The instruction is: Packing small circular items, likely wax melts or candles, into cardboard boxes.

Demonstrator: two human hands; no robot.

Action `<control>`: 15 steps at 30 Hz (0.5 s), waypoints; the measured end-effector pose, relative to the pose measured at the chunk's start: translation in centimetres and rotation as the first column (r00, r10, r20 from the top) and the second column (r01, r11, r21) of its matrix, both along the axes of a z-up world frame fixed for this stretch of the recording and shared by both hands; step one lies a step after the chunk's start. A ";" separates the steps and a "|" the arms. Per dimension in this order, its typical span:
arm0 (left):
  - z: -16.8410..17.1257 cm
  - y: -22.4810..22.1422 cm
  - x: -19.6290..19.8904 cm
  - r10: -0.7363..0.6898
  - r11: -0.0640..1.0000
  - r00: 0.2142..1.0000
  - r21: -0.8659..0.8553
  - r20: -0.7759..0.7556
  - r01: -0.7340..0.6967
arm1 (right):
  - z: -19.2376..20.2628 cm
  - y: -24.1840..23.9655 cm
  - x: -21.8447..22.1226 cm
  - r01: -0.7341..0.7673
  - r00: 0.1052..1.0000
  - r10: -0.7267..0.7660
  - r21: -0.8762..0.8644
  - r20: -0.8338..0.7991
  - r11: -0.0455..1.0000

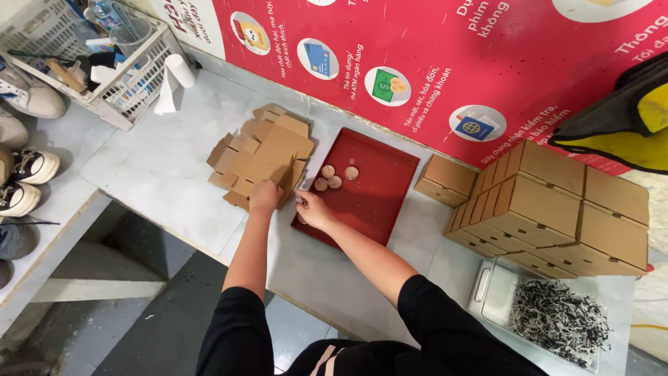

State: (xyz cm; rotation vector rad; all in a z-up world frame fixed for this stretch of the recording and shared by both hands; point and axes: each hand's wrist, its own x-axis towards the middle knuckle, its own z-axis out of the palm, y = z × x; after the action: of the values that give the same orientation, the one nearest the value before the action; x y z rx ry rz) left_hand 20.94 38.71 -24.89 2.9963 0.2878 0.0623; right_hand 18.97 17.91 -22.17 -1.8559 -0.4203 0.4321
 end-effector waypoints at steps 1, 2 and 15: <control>2.3 -0.6 -0.9 0.002 1.000 1.000 -0.001 -0.002 -0.002 | 0.0 0.1 -0.1 -0.002 1.000 0.002 -0.001 -0.002 1.000; 4.5 -1.3 -1.8 0.042 0.992 0.988 -0.124 0.146 -0.024 | 0.1 0.2 -0.3 -0.027 0.999 0.029 0.048 -0.035 0.998; 26.7 -21.3 -15.3 -0.132 0.552 0.695 -0.530 0.707 0.643 | 10.0 -9.0 -7.0 0.300 0.904 -0.428 0.690 0.015 0.659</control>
State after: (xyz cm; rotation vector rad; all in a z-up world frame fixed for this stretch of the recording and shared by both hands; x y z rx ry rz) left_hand 5.66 17.38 1.79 1.9562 -0.4040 0.6586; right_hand 11.92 8.90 -12.17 -1.2026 -0.2542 -0.1713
